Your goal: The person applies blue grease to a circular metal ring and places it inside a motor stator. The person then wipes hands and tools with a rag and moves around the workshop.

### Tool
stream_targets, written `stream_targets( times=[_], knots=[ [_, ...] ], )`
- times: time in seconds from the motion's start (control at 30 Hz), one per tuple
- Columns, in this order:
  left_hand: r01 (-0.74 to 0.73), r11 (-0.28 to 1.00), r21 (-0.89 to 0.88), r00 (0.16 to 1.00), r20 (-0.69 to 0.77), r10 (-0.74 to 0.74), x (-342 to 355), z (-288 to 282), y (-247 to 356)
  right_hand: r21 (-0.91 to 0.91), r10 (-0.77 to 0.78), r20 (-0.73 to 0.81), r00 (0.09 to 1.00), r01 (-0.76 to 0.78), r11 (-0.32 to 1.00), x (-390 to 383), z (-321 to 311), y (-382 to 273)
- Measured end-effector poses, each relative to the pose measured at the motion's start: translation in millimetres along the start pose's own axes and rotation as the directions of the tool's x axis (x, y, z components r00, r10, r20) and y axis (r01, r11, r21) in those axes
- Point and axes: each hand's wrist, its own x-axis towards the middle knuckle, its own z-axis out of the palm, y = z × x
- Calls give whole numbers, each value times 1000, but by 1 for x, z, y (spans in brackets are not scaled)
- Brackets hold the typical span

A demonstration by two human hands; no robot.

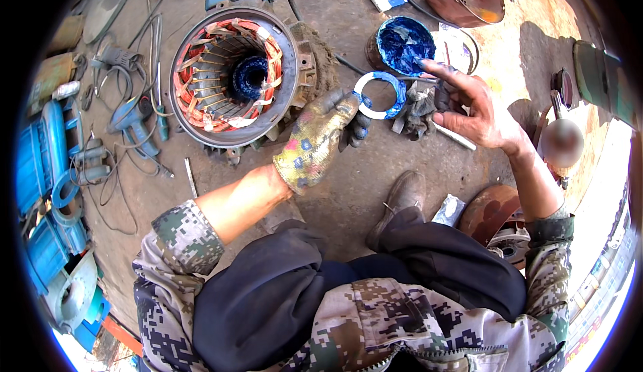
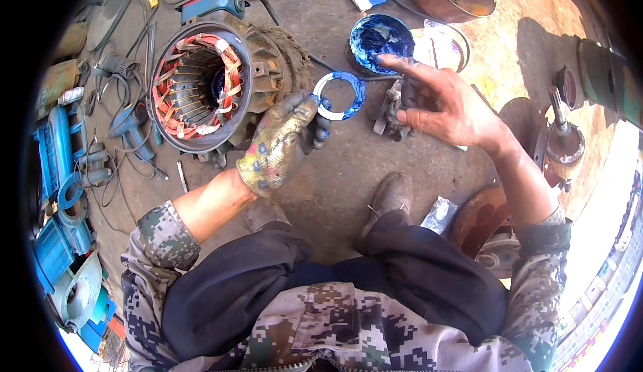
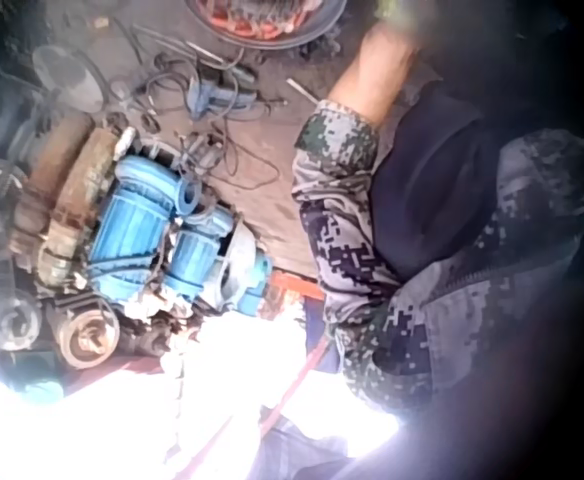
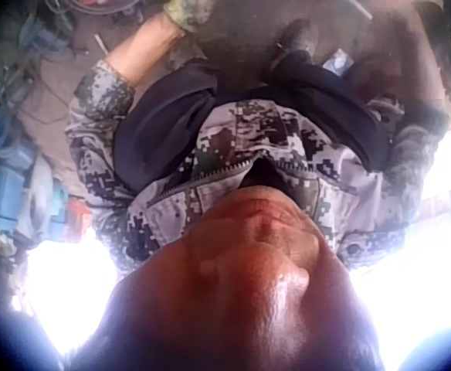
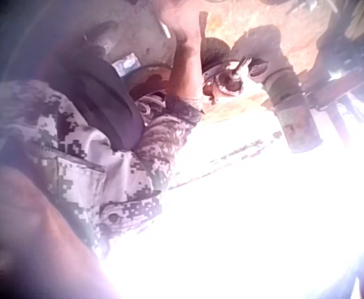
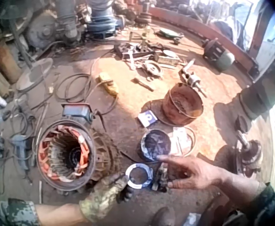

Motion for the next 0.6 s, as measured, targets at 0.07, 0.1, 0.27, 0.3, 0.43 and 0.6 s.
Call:
stream_targets(
  times=[0.07, 0.1, 0.27, 0.3, 0.43, 0.6],
  knots=[
    [-7, 999, 48, 1000, 5, 7, 2, -2, -1, 117, 76, 37, 996, -80, 990, 5, 10, 0],
    [-13, 999, 41, 1000, 3, 13, 2, -2, -1, 150, 79, 70, 994, -89, 985, 8, 13, 0],
    [9, 1000, -18, 999, -38, -10, 2, 3, -1, 202, 75, 57, 996, -85, 976, 6, 16, 6],
    [9, 1000, -12, 999, -48, -10, 2, 2, -1, 257, 101, 76, 992, -117, 959, 5, 16, 4],
    [3, 998, -71, 998, -55, -7, 7, -3, -8, 478, 121, 67, 990, -139, 867, -1, 26, 6],
    [-3, 996, -91, 998, -69, -4, 8, 0, -7, 665, 81, 166, 983, -172, 727, -8, 39, 10]
  ],
)
